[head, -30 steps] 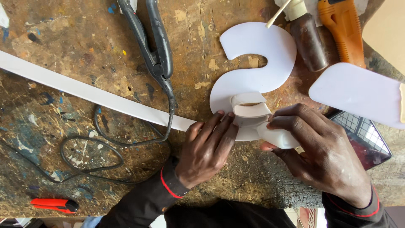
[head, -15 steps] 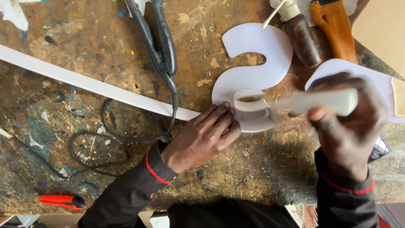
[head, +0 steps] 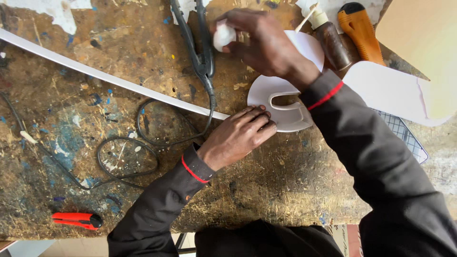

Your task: The person assembles a white plastic letter 'S' by applying glue to the edges of a smaller piece and attaching it to the main body. They press the pieces together firmly to secure the bond and ensure proper alignment.

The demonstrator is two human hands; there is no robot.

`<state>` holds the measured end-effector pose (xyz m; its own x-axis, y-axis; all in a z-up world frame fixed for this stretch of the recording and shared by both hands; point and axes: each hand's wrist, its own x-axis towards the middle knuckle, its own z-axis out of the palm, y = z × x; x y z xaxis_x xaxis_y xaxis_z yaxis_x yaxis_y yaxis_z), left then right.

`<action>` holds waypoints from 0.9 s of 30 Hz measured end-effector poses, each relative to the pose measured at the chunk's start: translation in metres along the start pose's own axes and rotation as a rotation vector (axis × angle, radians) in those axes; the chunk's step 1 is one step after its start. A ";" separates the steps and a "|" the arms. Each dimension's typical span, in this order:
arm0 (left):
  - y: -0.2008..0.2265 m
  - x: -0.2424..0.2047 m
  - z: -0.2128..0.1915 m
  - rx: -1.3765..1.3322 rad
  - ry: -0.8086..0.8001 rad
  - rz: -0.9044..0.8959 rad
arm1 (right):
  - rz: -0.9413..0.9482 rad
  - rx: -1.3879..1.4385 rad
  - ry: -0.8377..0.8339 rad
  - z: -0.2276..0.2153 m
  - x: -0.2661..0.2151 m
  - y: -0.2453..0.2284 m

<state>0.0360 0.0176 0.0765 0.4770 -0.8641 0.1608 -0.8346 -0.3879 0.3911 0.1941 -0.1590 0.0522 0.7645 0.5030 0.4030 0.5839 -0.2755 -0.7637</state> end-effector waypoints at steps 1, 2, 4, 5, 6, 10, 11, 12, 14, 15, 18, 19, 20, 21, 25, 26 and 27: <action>-0.001 0.000 0.001 0.003 0.003 0.001 | -0.004 -0.002 0.000 -0.003 0.002 -0.007; -0.002 -0.001 0.003 0.020 0.018 0.005 | 0.016 -0.081 -0.090 -0.005 0.004 -0.013; -0.001 -0.003 0.003 0.030 0.034 0.009 | 0.040 -0.160 -0.182 -0.016 -0.003 -0.039; -0.001 -0.003 0.003 0.048 0.038 0.007 | 0.042 -0.184 -0.140 -0.027 -0.012 -0.059; -0.001 -0.002 0.002 0.065 0.043 0.005 | 0.044 -0.209 -0.098 -0.038 -0.020 -0.078; -0.003 -0.002 0.009 -0.007 0.064 0.004 | 0.207 -0.328 -0.100 -0.059 -0.105 -0.140; -0.003 -0.002 0.012 0.007 0.086 0.016 | 0.244 -0.340 -0.107 -0.058 -0.126 -0.150; -0.003 -0.001 0.016 0.021 0.108 0.027 | 0.282 -0.353 -0.114 -0.057 -0.148 -0.160; -0.002 -0.004 0.020 0.026 0.090 0.008 | 0.280 -0.316 -0.126 -0.052 -0.158 -0.170; -0.004 -0.004 0.022 0.036 0.078 -0.008 | 0.272 -0.286 -0.136 -0.051 -0.162 -0.174; -0.005 -0.002 0.013 0.017 0.013 0.017 | 0.206 -0.325 -0.073 -0.044 -0.168 -0.167; -0.009 -0.004 0.018 0.027 0.014 0.015 | 0.197 -0.324 -0.069 -0.044 -0.171 -0.166; -0.013 -0.005 0.023 0.003 0.010 0.014 | 0.194 -0.330 -0.080 -0.043 -0.174 -0.164; -0.017 -0.006 0.028 -0.023 0.006 0.012 | 0.193 -0.337 -0.093 -0.044 -0.178 -0.162; -0.029 -0.009 0.006 -0.007 -0.079 0.021 | 0.177 -0.341 -0.092 -0.044 -0.184 -0.155; -0.034 -0.010 0.003 0.051 -0.087 0.038 | 0.160 -0.342 -0.094 -0.044 -0.186 -0.152; -0.039 -0.012 0.000 0.110 -0.095 0.055 | 0.144 -0.343 -0.095 -0.043 -0.189 -0.148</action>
<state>0.0630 0.0437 0.0591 0.4056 -0.9095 0.0908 -0.8866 -0.3672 0.2813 -0.0248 -0.2486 0.1114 0.8260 0.5084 0.2436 0.5423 -0.5986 -0.5896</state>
